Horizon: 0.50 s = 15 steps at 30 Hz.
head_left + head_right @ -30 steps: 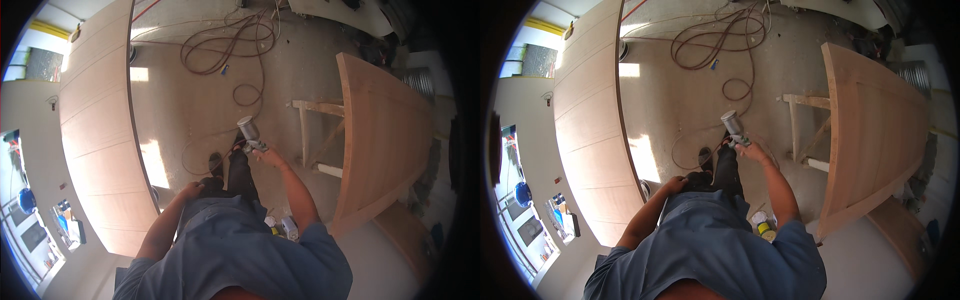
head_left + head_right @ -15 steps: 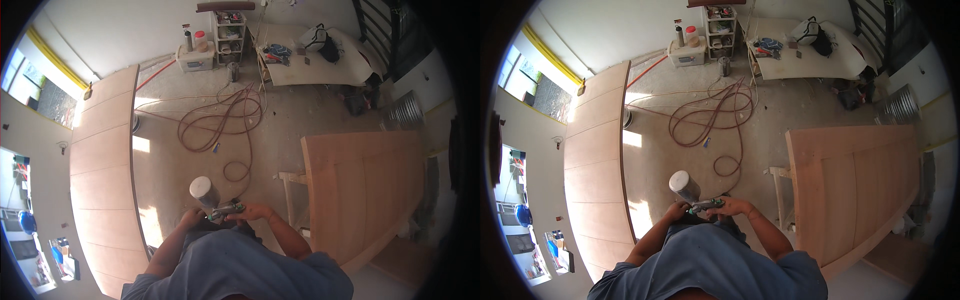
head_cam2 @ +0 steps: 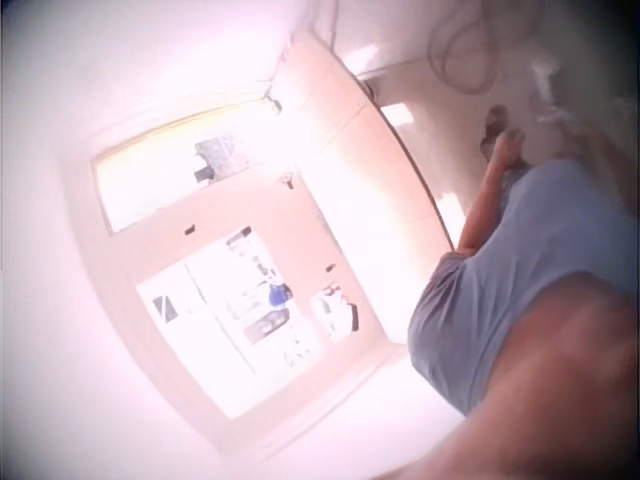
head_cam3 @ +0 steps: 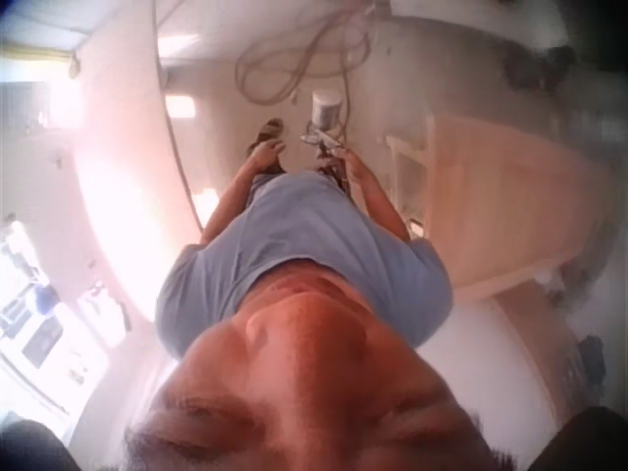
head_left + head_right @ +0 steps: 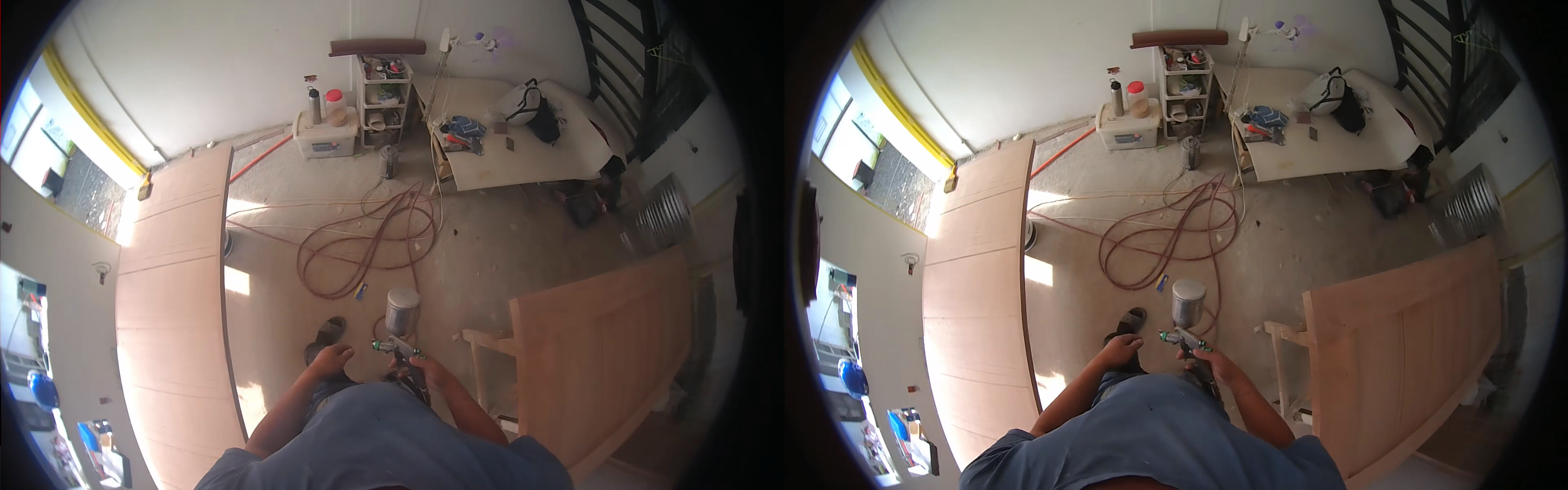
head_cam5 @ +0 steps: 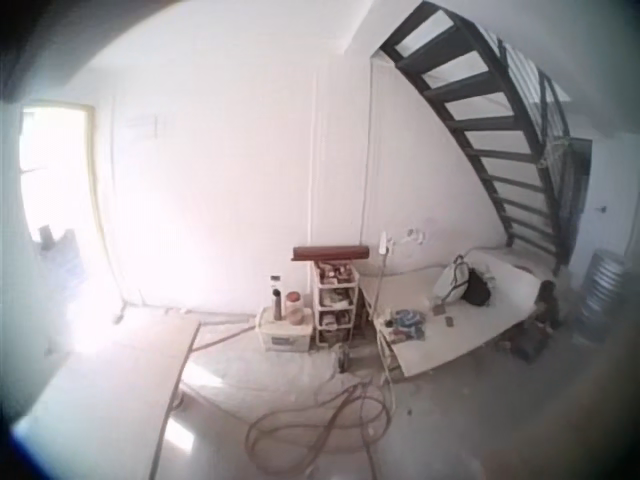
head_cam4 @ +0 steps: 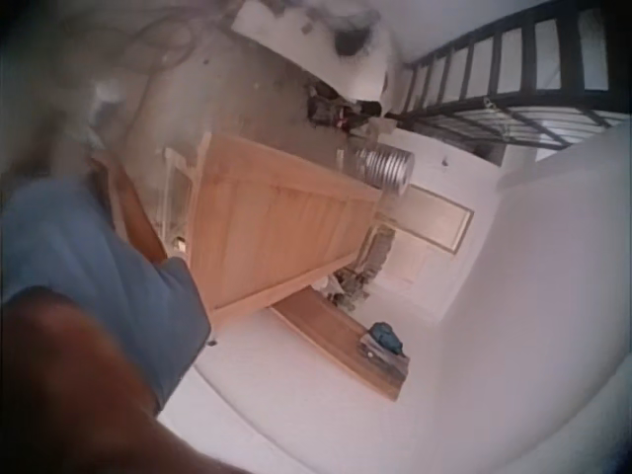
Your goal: The person uses a spray gun to apply a finish to a large wooden door panel. They then retrieve a roll of tape from a bag and wrap it around the spray gun's hose.
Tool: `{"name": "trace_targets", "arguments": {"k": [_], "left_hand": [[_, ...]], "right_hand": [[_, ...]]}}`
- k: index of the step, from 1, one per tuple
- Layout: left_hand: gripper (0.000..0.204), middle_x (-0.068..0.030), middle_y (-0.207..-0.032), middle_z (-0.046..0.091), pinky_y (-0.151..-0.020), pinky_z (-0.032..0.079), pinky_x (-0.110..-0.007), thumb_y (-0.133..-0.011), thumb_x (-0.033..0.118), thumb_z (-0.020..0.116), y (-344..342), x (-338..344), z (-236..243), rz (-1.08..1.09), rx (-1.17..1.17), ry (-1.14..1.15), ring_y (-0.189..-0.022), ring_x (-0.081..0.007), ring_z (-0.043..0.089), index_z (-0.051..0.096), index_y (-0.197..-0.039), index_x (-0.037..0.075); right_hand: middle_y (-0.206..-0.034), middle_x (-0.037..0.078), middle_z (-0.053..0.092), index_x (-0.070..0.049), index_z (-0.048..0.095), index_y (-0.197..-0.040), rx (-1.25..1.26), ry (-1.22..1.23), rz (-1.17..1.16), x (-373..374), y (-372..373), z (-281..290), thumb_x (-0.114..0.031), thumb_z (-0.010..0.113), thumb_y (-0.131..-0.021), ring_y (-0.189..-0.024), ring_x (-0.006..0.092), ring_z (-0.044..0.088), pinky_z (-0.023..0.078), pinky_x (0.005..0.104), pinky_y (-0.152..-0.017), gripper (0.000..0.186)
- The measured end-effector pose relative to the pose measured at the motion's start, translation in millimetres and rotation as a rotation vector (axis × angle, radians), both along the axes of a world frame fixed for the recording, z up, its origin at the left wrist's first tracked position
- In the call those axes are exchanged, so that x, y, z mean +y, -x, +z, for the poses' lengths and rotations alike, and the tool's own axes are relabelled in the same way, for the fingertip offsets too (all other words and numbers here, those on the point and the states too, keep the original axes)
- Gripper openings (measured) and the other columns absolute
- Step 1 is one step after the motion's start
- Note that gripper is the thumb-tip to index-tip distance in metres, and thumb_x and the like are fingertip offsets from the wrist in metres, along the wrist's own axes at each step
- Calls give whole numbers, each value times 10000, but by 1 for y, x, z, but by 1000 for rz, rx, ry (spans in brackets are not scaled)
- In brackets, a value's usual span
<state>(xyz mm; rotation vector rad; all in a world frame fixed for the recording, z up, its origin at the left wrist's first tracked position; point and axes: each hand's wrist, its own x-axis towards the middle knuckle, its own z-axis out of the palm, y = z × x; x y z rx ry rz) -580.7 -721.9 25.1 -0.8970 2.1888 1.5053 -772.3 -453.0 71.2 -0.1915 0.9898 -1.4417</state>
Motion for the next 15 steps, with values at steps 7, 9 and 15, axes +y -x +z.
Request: {"name": "trace_targets", "arguments": {"k": [7, 9, 15], "left_hand": [[679, -235, -1395, 686, -1133, 481, -418, -1058, 531, 576, 45, -90, -2, -420, -127, -273, -1323, -340, 647, 600, -1480, -2], [752, -226, -1448, 650, -1147, 470, -422, -1063, 555, 569, 67, -110, 33, -296, -192, -624, -1358, -320, 620, 477, -1574, 12], [721, -187, -1496, 586, -1146, 453, -478, -1109, 567, 473, 103, -142, 56, -365, -124, -929, -1356, -305, 582, 419, -1571, 15]], "right_hand": [[-1391, 113, 668, -86, 430, -1631, 380, -437, -146, -59, -10, 32, -353, 628, -1066, -1326, 188, 602, 504, 359, -1015, 655], [-1371, 118, 666, -131, 370, -1682, 384, -493, -243, -87, -14, 35, -323, 700, -1036, -1289, 177, 615, 514, 330, -1007, 751], [-1535, 216, 479, -129, 323, -1693, 996, -358, -216, -199, -43, 30, -193, 745, -906, -1391, 391, 497, 402, 450, -1185, 895]]}}
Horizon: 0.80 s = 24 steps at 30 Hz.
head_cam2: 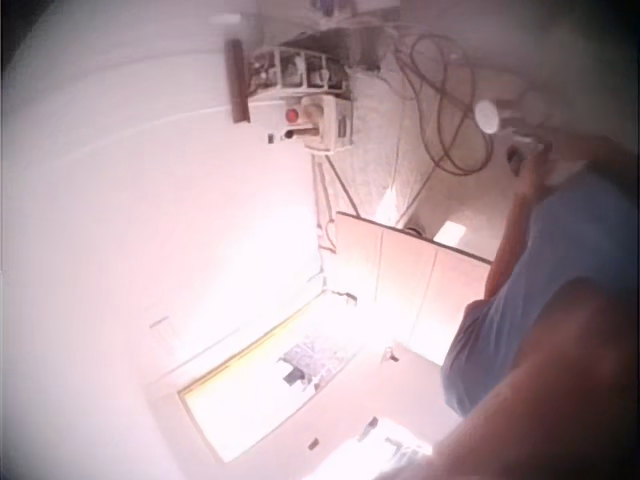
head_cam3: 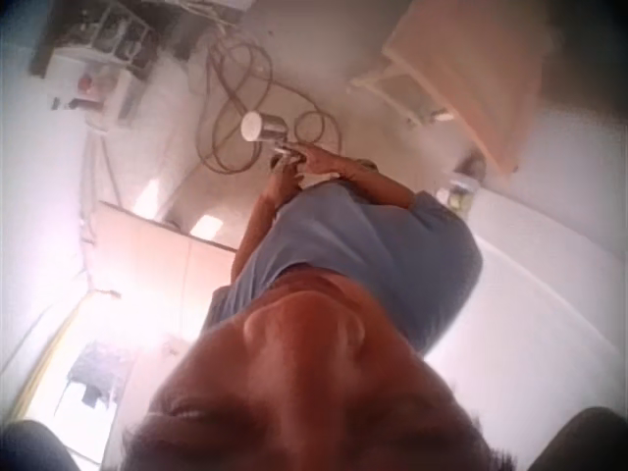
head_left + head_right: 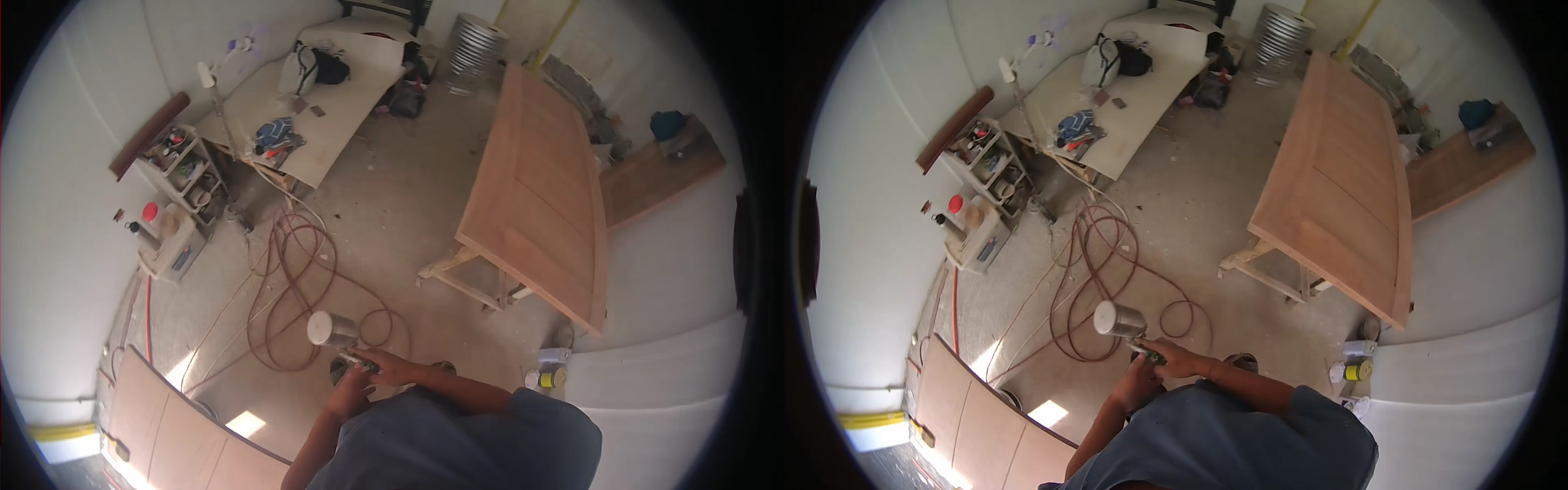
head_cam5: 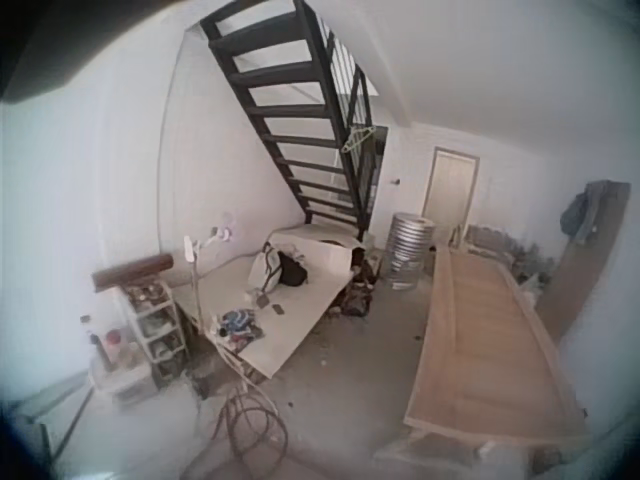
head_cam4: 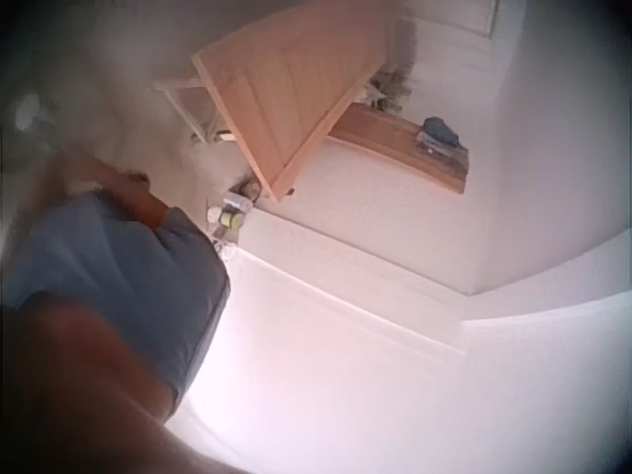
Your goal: The person uses a spray gun to apply a finish to a large wooden door panel. They then retrieve a roll of tape from a bag and wrap it around the spray gun's hose.
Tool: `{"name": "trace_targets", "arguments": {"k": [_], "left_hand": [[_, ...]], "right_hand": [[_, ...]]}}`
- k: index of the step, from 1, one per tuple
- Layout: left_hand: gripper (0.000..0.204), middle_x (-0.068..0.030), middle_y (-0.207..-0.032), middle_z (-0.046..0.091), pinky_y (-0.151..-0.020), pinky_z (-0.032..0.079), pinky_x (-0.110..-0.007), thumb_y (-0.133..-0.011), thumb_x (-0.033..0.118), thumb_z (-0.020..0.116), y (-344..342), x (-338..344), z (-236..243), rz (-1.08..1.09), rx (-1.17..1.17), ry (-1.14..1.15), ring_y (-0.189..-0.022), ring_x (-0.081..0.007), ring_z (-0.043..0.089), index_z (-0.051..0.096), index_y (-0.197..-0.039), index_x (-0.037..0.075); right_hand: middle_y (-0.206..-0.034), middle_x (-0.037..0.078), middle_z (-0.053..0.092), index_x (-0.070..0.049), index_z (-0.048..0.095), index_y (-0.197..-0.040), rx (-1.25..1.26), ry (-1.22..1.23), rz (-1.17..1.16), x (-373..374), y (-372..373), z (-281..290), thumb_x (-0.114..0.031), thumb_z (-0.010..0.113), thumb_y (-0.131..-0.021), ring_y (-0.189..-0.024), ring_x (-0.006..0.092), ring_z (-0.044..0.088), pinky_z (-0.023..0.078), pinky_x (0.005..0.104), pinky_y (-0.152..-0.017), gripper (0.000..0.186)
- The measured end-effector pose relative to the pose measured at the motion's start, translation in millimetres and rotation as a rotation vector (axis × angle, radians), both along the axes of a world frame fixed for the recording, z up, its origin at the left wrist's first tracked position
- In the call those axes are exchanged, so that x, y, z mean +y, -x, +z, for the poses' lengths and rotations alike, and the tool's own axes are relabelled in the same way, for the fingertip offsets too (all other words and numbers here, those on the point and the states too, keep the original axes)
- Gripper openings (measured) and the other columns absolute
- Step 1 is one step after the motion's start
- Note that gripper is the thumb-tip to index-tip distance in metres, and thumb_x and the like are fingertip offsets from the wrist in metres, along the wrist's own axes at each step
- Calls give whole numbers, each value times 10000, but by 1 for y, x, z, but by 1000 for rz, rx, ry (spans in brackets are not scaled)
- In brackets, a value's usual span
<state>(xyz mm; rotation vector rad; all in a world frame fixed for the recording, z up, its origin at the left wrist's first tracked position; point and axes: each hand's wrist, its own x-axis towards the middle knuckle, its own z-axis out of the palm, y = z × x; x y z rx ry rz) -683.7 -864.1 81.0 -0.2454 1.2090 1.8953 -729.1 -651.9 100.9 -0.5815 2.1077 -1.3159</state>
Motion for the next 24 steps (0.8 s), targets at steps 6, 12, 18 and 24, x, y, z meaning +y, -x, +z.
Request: {"name": "trace_targets", "arguments": {"k": [6, 12, 18, 24], "left_hand": [[533, -134, -1356, 631, -1089, 485, -454, -1132, 512, 443, 28, -17, 50, 398, -217, -258, -1281, -283, 610, 562, -1386, 58], [388, -136, -1283, 669, -1060, 503, -453, -1121, 375, 498, 40, -43, -3, 379, -39, -106, -1258, -281, 631, 565, -1354, 71], [413, -174, -1290, 689, -959, 531, -472, -1059, 220, 522, 57, -50, -10, 374, -37, 83, -1158, -289, 679, 473, -1455, 114], [588, -155, -1180, 734, -871, 552, -396, -1021, 197, 569, 91, -42, 7, 178, 46, 217, -1023, -259, 711, 386, -1567, 80]], "right_hand": [[-1604, 264, 386, -28, 411, -1595, 223, -91, 50, -75, -4, -1, -137, 689, -798, -1496, 458, 377, 378, 501, -1208, 851], [-1596, 245, 433, 1, 416, -1575, 111, 118, 4, -72, 7, 37, -128, 694, -805, -1426, 431, 490, 442, 505, -1166, 829], [-1453, 221, 590, -41, 467, -1558, 245, -275, -168, -9, -38, 1, -231, 685, -910, -1265, 422, 624, 523, 510, -1052, 710], [-1300, 281, 675, 9, 586, -1439, -254, -621, -346, 72, -102, -18, -456, 624, -991, -1222, 436, 650, 510, 537, -1044, 647]]}}
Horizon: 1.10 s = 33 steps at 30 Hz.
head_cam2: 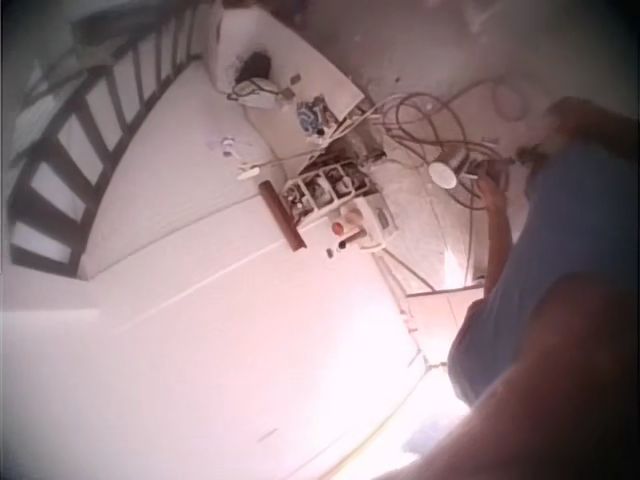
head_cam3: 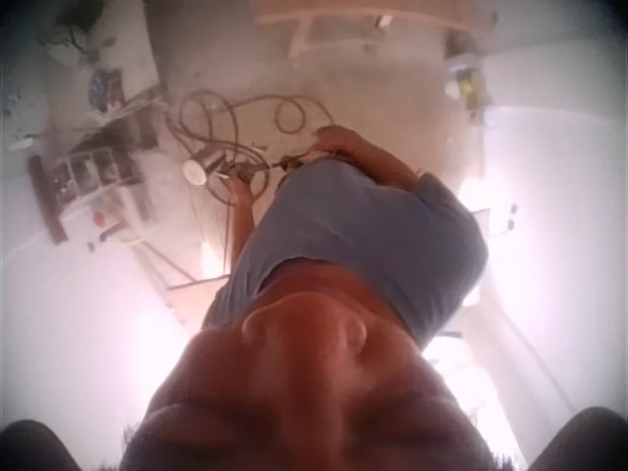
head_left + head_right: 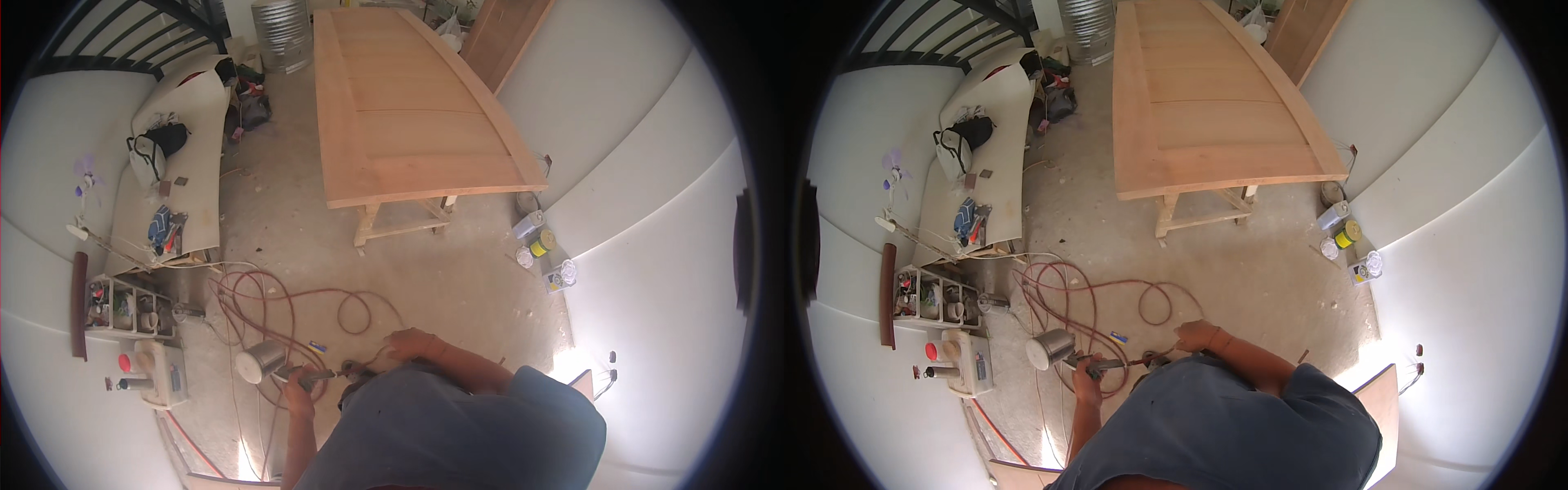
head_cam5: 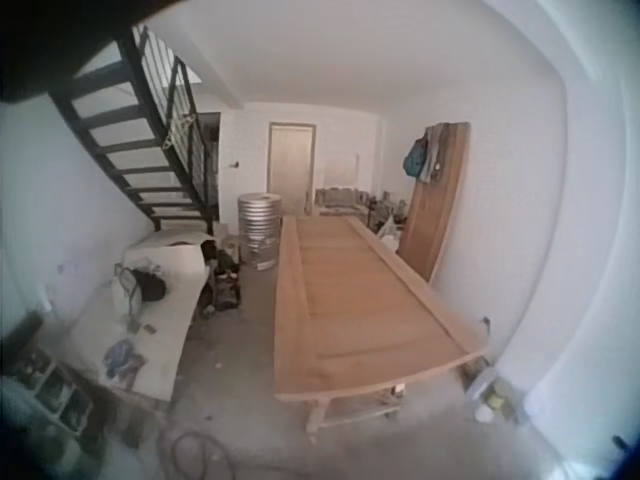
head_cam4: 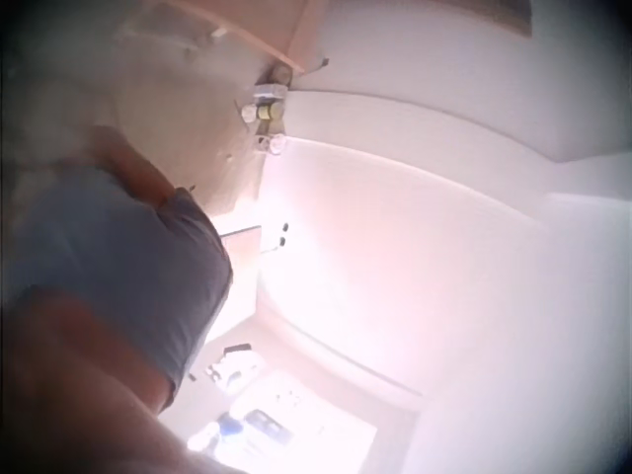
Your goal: The person uses a spray gun to apply a finish to a large wooden door panel. They then retrieve a roll of tape from a bag and wrap it around the spray gun's hose.
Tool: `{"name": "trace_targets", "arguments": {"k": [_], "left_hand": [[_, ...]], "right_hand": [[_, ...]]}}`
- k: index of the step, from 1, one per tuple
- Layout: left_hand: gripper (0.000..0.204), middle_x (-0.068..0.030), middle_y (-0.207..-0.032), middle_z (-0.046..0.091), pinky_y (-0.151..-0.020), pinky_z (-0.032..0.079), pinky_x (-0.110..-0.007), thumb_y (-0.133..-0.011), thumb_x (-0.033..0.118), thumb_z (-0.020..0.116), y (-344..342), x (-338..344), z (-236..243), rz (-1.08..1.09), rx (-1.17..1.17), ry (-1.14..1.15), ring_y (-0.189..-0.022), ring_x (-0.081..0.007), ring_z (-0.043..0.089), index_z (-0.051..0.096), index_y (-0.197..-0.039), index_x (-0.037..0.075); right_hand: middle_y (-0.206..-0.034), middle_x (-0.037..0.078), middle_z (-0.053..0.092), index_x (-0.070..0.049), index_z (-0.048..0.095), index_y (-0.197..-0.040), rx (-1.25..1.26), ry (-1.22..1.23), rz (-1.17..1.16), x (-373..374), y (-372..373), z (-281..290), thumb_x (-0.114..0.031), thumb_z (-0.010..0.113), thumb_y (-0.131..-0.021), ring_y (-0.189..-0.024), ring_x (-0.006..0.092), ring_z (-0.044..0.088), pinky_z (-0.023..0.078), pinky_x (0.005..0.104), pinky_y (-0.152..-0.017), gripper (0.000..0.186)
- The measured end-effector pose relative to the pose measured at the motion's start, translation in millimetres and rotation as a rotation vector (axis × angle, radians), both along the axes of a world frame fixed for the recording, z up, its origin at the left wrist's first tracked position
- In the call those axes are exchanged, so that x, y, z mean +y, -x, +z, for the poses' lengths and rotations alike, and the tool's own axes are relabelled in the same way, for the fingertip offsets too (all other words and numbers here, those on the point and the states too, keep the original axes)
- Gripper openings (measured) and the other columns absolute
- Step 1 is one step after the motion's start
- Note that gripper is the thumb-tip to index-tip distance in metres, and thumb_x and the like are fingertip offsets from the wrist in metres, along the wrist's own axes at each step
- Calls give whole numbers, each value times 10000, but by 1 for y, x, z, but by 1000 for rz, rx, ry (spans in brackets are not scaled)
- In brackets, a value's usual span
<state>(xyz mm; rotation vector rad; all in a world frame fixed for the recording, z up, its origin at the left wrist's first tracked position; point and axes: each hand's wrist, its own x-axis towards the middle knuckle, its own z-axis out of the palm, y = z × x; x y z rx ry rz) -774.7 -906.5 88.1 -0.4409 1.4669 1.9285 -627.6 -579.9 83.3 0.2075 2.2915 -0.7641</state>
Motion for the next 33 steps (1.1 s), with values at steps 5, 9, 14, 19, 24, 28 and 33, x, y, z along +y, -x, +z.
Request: {"name": "trace_targets", "arguments": {"k": [5, 9, 14, 19, 24, 28, 33], "left_hand": [[678, -143, -1138, 753, -867, 553, -337, -980, 126, 651, 0, 65, 44, -301, 193, 112, -1017, -226, 716, 352, -1578, 11], [676, -134, -1172, 755, -896, 556, -331, -970, 80, 697, -14, 124, 58, -472, 338, 98, -1054, -213, 717, 365, -1548, -30], [640, -115, -1202, 751, -973, 539, -335, -993, 98, 715, -59, 206, 118, -696, 365, 37, -1122, -204, 686, 383, -1525, -29], [663, -144, -1318, 710, -1064, 507, -358, -1006, 172, 740, -89, 241, 124, -882, 487, -106, -1228, -221, 644, 381, -1528, -21], [710, -184, -1352, 672, -1063, 521, -396, -986, 298, 786, -121, 258, 119, -1078, 601, 109, -1251, -264, 656, 441, -1505, -41], [754, -219, -1385, 644, -1050, 535, -402, -965, 423, 801, -131, 269, 103, -1244, 654, 274, -1244, -289, 671, 517, -1466, -64], [822, -240, -1442, 611, -1053, 537, -404, -966, 489, 778, -138, 282, 95, -1319, 620, 214, -1270, -316, 661, 499, -1513, -59]], "right_hand": [[-1421, 327, 609, 57, 480, -1530, 444, 320, -262, 19, -56, -14, -533, 664, -1001, -1292, 468, 610, 474, 503, -1112, 814], [-1637, 291, 426, 51, 314, -1640, 398, 578, -389, 12, -47, 46, -453, 725, -995, -1516, 400, 435, 352, 451, -1248, 916], [-1638, 312, 390, -2, 221, -1679, 719, 540, -416, 25, -43, 43, -418, 804, -939, -1434, 452, 506, 416, 473, -1189, 1030], [-1547, 288, 509, -86, 243, -1692, 886, 428, -496, 54, -66, 24, -261, 803, -929, -1360, 456, 576, 473, 474, -1129, 962], [-1425, 279, 620, -73, 293, -1670, 811, 471, -517, 78, -115, 39, -84, 725, -923, -1342, 444, 598, 484, 478, -1107, 863], [-1427, 282, 614, -42, 392, -1609, 754, 526, -597, 88, -151, 38, -44, 675, -933, -1336, 417, 610, 486, 477, -1097, 733], [-1425, 241, 624, -12, 466, -1553, 848, 569, -688, 95, -171, 40, -21, 625, -966, -1243, 350, 667, 509, 449, -1067, 608]]}}
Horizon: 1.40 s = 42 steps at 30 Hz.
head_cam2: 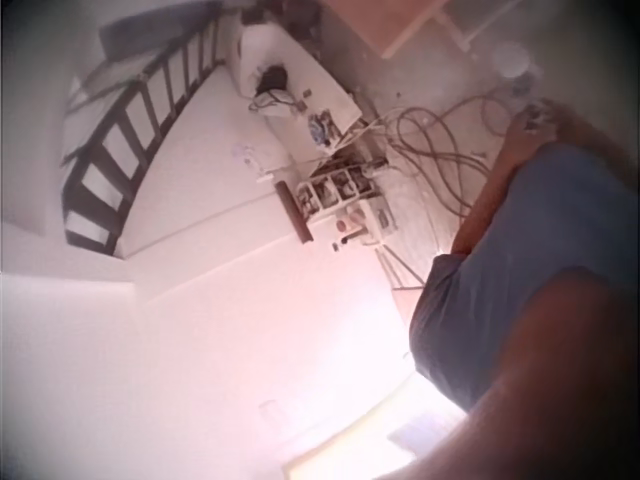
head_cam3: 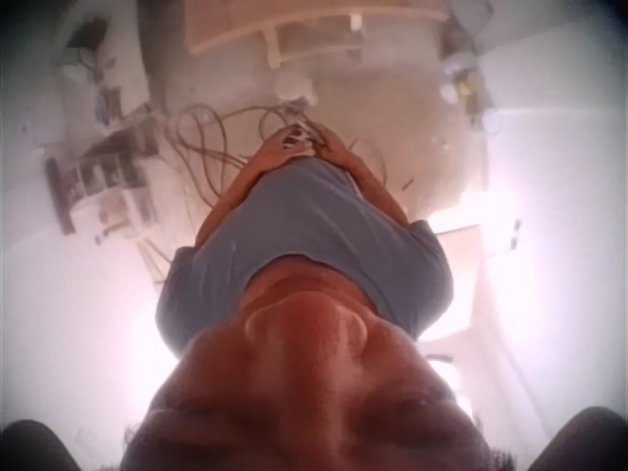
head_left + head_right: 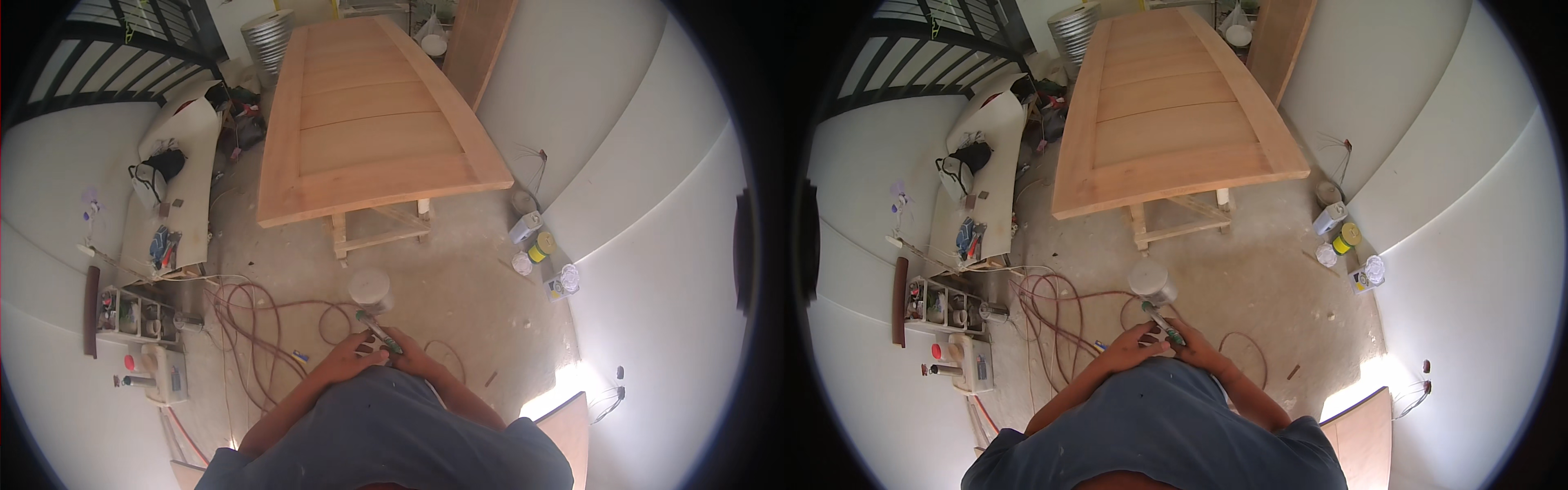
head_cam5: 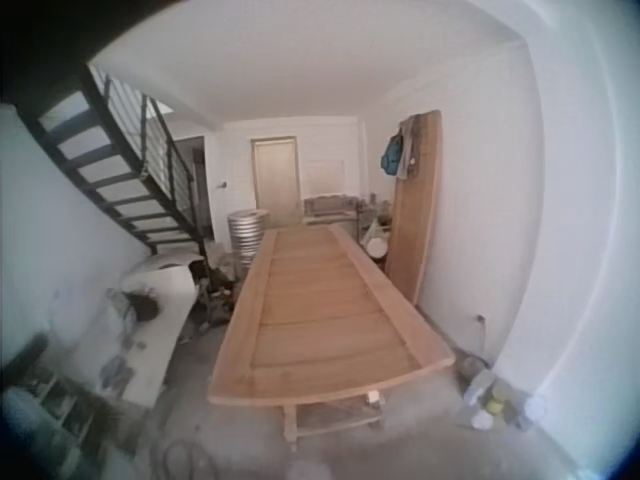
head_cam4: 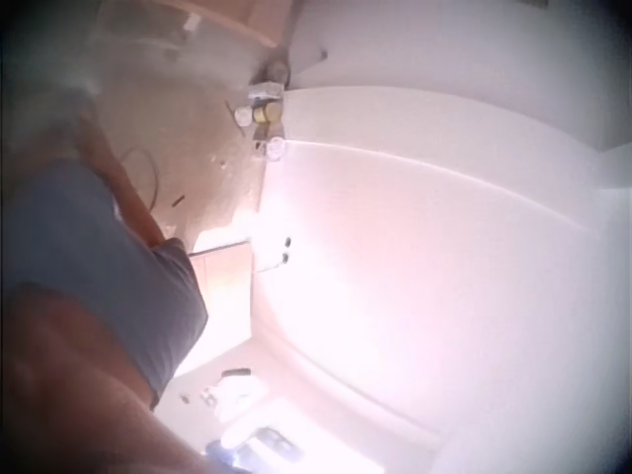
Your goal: The person uses a spray gun to apply a finish to a large wooden door panel. They then retrieve a roll of tape from a bag and wrap it around the spray gun's hose.
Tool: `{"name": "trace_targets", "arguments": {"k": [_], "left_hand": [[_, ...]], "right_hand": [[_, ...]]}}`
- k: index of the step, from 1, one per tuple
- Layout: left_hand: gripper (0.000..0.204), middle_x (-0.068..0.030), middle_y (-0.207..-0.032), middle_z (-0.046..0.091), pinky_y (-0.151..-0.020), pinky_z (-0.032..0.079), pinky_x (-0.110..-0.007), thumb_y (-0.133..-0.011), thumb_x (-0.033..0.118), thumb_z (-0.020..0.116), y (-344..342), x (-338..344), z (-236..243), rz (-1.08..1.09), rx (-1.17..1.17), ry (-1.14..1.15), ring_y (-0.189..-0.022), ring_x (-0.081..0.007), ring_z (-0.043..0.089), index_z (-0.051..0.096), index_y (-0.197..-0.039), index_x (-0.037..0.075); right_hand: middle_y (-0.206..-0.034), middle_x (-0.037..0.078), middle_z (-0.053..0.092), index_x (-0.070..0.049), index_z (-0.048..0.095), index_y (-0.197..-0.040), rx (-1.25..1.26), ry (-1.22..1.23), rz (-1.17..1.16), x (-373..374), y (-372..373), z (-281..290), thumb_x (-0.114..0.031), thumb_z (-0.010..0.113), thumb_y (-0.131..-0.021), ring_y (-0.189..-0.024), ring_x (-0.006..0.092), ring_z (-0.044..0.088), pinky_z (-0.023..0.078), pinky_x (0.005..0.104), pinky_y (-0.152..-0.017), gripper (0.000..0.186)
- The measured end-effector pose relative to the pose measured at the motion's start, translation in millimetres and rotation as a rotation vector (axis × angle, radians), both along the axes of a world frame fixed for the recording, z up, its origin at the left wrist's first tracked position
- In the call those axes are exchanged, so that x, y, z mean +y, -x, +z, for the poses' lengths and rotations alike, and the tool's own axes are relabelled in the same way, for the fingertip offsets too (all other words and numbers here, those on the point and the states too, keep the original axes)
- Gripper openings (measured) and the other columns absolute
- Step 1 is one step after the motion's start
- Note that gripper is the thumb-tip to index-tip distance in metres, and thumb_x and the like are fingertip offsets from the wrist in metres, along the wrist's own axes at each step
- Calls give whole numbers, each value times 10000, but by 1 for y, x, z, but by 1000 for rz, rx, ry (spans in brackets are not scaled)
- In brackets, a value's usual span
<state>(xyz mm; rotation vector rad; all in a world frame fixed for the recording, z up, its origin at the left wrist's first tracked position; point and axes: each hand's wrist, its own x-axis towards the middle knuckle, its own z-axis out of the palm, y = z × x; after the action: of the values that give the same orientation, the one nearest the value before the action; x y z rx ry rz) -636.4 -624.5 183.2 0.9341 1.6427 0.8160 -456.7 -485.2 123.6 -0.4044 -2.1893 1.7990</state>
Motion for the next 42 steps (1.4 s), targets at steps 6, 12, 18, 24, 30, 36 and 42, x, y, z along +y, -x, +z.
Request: {"name": "trace_targets", "arguments": {"k": [6, 12, 18, 24, 30, 36, 42], "left_hand": [[708, -184, -1374, 677, -1042, 540, -382, -1016, 395, 747, 6, 7, 9, -41, -41, 12, -1246, -279, 672, 509, -1546, -10], [531, -157, -1326, 708, -1030, 529, -355, -1069, 308, 682, 58, -4, -37, -20, -80, -144, -1211, -233, 672, 563, -1507, 32], [362, -93, -1232, 722, -994, 520, -324, -1105, 273, 615, 113, -10, -11, -134, -63, -314, -1129, -174, 669, 635, -1378, 35], [318, -69, -1121, 717, -900, 539, -322, -1126, 243, 579, 204, -1, 78, -228, -373, -409, -993, -149, 675, 650, -1319, 1], [239, -28, -918, 672, -731, 512, -280, -1110, 189, 604, 260, -9, 113, -206, -591, -369, -810, -99, 626, 685, -1196, -19], [219, -40, -854, 654, -659, 494, -277, -1096, 177, 628, 295, -18, 116, -301, -439, -431, -722, -94, 604, 714, -1144, -19], [205, -49, -862, 662, -654, 497, -285, -1068, 152, 666, 295, -26, 123, -212, -286, -557, -717, -99, 611, 725, -1162, -20]], "right_hand": [[-1309, 112, 703, -29, 557, -1482, -89, 277, -42, 1, 0, -21, -44, 649, -991, -1215, 215, 643, 506, 363, -1038, 500], [-1042, 20, 717, -47, 654, -1357, -172, 259, -177, -8, 34, 16, -69, 643, -1017, -844, 65, 590, 489, 258, -748, 341], [-1052, 54, 697, -83, 606, -1333, 168, 632, -401, -19, 120, 89, -163, 602, -1072, -607, 30, 449, 388, 242, -574, 272], [-1125, 47, 620, -160, 533, -1315, 576, 819, -474, -19, 249, 188, -319, 510, -1133, -486, 33, 352, 324, 200, -458, 242], [-1108, 30, 609, -165, 531, -1318, 671, 706, -529, -28, 308, 234, -343, 432, -1160, -470, 12, 318, 302, 191, -431, 258], [-1106, 33, 607, -167, 530, -1310, 697, 658, -676, -51, 331, 238, -340, 435, -1160, -465, 12, 314, 304, 191, -421, 248], [-1105, 47, 649, -160, 525, -1298, 715, 665, -707, -60, 340, 240, -284, 462, -1151, -479, 44, 313, 320, 213, -452, 202]]}}
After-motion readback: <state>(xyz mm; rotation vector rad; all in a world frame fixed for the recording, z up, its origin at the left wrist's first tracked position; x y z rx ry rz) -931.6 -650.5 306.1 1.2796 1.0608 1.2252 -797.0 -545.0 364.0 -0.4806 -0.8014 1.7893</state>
